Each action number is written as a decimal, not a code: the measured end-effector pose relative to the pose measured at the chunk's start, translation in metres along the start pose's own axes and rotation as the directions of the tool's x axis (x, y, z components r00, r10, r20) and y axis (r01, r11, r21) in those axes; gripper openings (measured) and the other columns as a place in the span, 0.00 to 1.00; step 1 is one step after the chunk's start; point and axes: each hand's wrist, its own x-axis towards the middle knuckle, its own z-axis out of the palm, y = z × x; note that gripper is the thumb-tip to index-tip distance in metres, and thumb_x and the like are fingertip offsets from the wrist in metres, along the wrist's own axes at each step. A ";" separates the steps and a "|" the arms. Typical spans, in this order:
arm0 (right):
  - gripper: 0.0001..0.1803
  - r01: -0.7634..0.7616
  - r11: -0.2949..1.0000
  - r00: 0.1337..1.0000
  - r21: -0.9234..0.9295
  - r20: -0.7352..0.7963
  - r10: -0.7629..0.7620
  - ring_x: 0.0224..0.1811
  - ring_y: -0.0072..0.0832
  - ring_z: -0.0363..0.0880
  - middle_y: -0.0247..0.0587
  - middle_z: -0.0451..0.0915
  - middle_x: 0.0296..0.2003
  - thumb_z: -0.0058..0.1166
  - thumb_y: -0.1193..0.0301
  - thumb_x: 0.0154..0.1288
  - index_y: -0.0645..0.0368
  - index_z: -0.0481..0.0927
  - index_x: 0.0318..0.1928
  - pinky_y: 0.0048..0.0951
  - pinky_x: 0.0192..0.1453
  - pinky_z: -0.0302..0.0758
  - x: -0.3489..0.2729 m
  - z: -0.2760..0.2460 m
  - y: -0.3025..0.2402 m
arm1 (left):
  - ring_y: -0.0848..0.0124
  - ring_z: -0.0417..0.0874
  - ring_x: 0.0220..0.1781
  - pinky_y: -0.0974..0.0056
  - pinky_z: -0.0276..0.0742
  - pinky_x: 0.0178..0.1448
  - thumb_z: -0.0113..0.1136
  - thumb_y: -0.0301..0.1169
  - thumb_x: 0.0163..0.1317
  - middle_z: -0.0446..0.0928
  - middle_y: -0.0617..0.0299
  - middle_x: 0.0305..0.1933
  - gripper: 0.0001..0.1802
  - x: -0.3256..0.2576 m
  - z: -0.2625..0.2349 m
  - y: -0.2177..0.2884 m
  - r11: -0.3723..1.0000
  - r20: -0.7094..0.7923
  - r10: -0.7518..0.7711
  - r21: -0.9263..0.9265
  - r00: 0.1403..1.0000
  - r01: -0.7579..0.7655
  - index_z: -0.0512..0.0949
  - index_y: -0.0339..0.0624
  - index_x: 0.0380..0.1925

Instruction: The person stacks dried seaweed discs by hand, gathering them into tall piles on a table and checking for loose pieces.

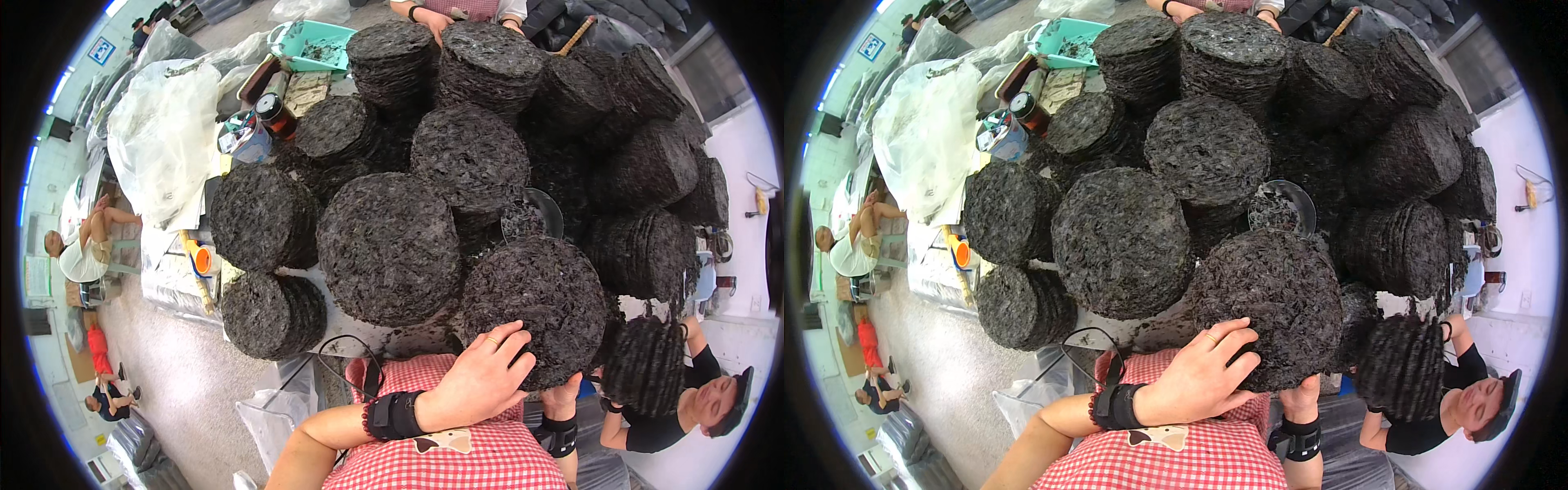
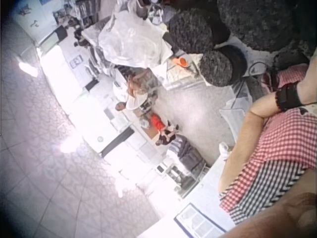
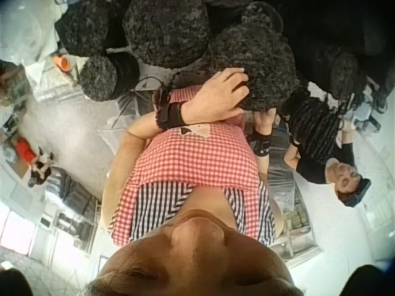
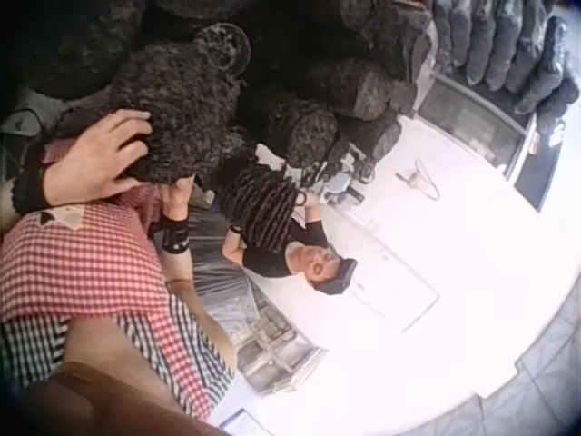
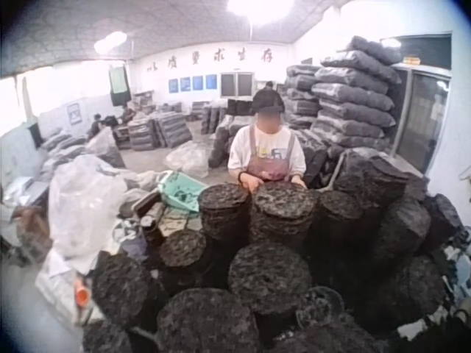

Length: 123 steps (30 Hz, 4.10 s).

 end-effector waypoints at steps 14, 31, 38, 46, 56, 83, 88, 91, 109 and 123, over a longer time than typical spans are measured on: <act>0.57 0.010 0.997 0.999 -0.072 0.039 -0.007 0.61 0.39 0.71 0.42 0.70 0.59 0.74 0.45 0.39 0.60 0.61 0.65 0.41 0.65 0.70 0.005 0.007 0.000 | 0.50 0.69 0.57 0.52 0.73 0.57 0.73 0.41 0.45 0.69 0.51 0.46 0.26 0.005 -0.007 0.001 0.992 -0.137 -0.098 -0.096 0.986 0.085 0.74 0.36 0.38; 0.47 -0.034 0.989 0.999 0.146 0.008 0.033 0.63 0.40 0.69 0.40 0.70 0.62 0.67 0.51 0.48 0.59 0.64 0.65 0.44 0.68 0.65 0.016 0.008 -0.006 | 0.61 0.82 0.38 0.62 0.77 0.44 0.54 0.25 0.58 0.80 0.52 0.39 0.12 -0.019 -0.087 -0.016 0.907 -0.560 -0.403 -0.142 0.724 0.395 0.75 0.36 0.42; 0.44 -0.060 0.969 0.998 0.238 0.041 0.052 0.61 0.40 0.71 0.43 0.71 0.60 0.65 0.52 0.50 0.59 0.66 0.64 0.44 0.66 0.68 0.015 0.005 -0.004 | 0.82 0.66 0.31 0.73 0.65 0.35 0.57 0.28 0.66 0.68 0.68 0.34 0.08 -0.080 -0.114 -0.101 0.654 -0.505 -0.754 -0.642 0.420 0.400 0.71 0.34 0.37; 0.45 -0.079 0.976 0.995 0.205 0.081 0.064 0.62 0.42 0.70 0.44 0.71 0.61 0.66 0.52 0.49 0.60 0.65 0.65 0.45 0.67 0.67 0.014 0.007 -0.006 | 0.73 0.69 0.28 0.69 0.66 0.33 0.62 0.30 0.62 0.65 0.61 0.29 0.14 -0.082 -0.119 -0.093 0.676 -0.567 -0.653 -0.136 0.503 0.724 0.69 0.34 0.25; 0.47 -0.085 0.982 0.991 0.170 0.113 0.067 0.62 0.42 0.70 0.41 0.71 0.61 0.68 0.47 0.48 0.56 0.66 0.65 0.47 0.66 0.69 0.013 0.002 -0.001 | 0.63 0.75 0.29 0.63 0.70 0.36 0.62 0.27 0.59 0.74 0.56 0.29 0.08 -0.063 -0.121 -0.061 0.643 -0.711 -0.322 0.320 0.625 0.696 0.76 0.34 0.26; 0.47 0.005 0.998 0.997 0.070 0.078 -0.010 0.62 0.40 0.70 0.43 0.70 0.61 0.64 0.47 0.50 0.60 0.64 0.65 0.43 0.67 0.67 0.017 0.020 0.001 | 0.58 0.82 0.43 0.60 0.77 0.46 0.54 0.25 0.52 0.79 0.49 0.41 0.12 -0.006 -0.062 -0.012 0.938 -0.391 -0.224 -0.334 0.893 0.089 0.72 0.32 0.38; 0.47 -0.043 0.990 0.996 0.132 0.082 0.033 0.62 0.40 0.70 0.42 0.71 0.61 0.66 0.48 0.50 0.59 0.64 0.66 0.45 0.66 0.68 0.015 0.016 -0.005 | 0.80 0.68 0.38 0.72 0.67 0.43 0.46 0.27 0.67 0.72 0.66 0.37 0.08 -0.020 -0.097 -0.036 0.778 -0.666 -0.616 -0.599 0.420 0.190 0.71 0.34 0.40; 0.48 -0.078 0.984 0.992 0.161 0.112 0.060 0.62 0.41 0.70 0.42 0.70 0.61 0.66 0.47 0.49 0.58 0.64 0.66 0.46 0.66 0.68 0.014 0.017 -0.006 | 0.81 0.68 0.39 0.73 0.67 0.44 0.50 0.24 0.66 0.72 0.67 0.41 0.04 -0.065 -0.114 -0.076 0.778 -0.610 -0.620 -0.399 0.494 0.485 0.70 0.36 0.38; 0.52 -0.062 0.975 0.998 0.215 0.040 0.055 0.60 0.41 0.72 0.45 0.71 0.59 0.75 0.55 0.40 0.63 0.64 0.64 0.44 0.65 0.71 0.009 0.026 0.003 | 0.57 0.76 0.50 0.56 0.74 0.53 0.74 0.43 0.42 0.75 0.55 0.44 0.25 -0.001 -0.031 -0.006 0.990 -0.127 -0.024 -0.138 0.992 0.006 0.77 0.39 0.35; 0.46 -0.002 0.998 1.000 0.069 0.021 0.001 0.59 0.40 0.73 0.44 0.73 0.57 0.70 0.56 0.45 0.62 0.64 0.63 0.43 0.64 0.71 0.009 0.016 -0.002 | 0.50 0.78 0.55 0.54 0.76 0.56 0.62 0.25 0.49 0.76 0.48 0.47 0.15 0.005 -0.024 -0.003 0.954 -0.068 -0.092 -0.292 0.993 0.068 0.72 0.37 0.37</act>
